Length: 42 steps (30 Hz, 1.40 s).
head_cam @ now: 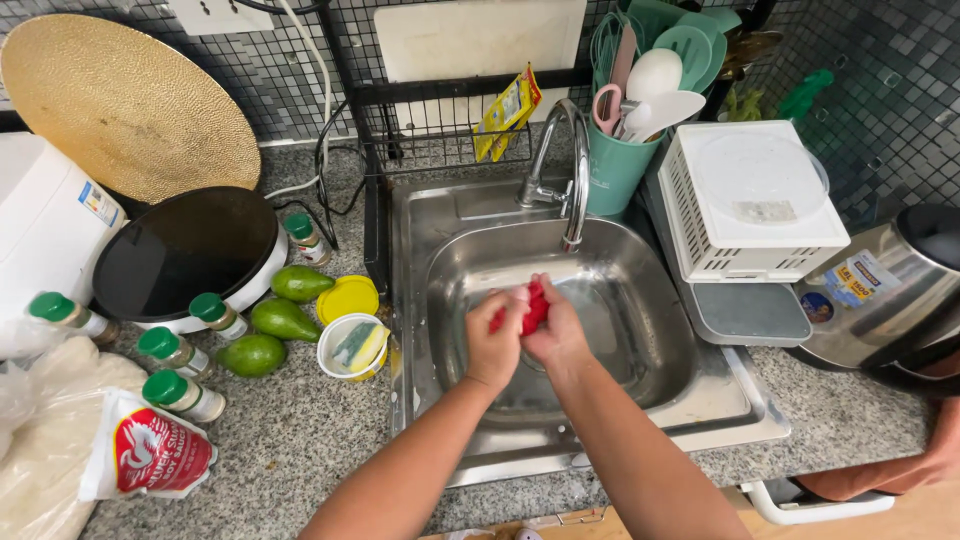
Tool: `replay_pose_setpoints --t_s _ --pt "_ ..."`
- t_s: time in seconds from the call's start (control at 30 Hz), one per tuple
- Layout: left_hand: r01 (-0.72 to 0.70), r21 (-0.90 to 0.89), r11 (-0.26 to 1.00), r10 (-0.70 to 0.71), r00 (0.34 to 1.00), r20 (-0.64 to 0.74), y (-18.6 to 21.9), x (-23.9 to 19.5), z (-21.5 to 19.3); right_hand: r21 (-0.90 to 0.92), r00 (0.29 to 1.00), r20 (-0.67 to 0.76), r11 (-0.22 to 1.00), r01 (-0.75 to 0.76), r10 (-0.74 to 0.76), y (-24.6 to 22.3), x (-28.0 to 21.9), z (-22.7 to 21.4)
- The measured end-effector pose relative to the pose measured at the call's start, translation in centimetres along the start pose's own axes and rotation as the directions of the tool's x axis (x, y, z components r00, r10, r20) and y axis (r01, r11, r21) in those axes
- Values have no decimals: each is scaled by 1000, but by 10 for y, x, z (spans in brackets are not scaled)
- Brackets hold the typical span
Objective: Cleaning a kitchen drawer and its plastic liner using a cloth and sponge.
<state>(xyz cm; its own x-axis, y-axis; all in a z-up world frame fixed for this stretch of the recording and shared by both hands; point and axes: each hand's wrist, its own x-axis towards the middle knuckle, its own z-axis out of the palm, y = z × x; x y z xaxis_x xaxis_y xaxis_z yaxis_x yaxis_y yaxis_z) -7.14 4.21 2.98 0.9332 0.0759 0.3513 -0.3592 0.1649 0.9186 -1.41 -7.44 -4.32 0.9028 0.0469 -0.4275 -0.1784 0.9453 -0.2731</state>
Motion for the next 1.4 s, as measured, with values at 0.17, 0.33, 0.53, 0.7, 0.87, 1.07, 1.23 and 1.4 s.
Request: replay_pose_setpoints --t_s 0.17,0.33,0.53,0.7,0.87,1.07,1.23,1.4 --pt "219 -618 755 -344 935 -89 -69 4 -17 -76 975 125 979 191 -181 2 -50 37" --pt "546 -759 354 -556 776 299 -57 43 -31 -547 836 462 647 531 -296 16 -98 59" --pt "949 -260 180 -550 316 773 -45 83 -29 -94 208 950 -426 900 231 16 -147 94" --pt "682 283 674 -591 268 761 -39 77 -9 238 461 551 -660 712 696 33 -121 58" --pt "31 683 730 -576 567 589 -71 65 18 149 632 485 -769 621 604 55 -46 -4" --pt "-148 841 520 -518 728 449 -55 49 29 122 680 427 -783 610 596 53 -43 -13" --pt "-133 904 406 -571 735 365 -36 41 33 172 691 345 -766 619 635 40 -48 -3" --pt "-76 935 346 -616 733 288 -21 35 38 216 690 266 -740 637 673 33 -54 16"
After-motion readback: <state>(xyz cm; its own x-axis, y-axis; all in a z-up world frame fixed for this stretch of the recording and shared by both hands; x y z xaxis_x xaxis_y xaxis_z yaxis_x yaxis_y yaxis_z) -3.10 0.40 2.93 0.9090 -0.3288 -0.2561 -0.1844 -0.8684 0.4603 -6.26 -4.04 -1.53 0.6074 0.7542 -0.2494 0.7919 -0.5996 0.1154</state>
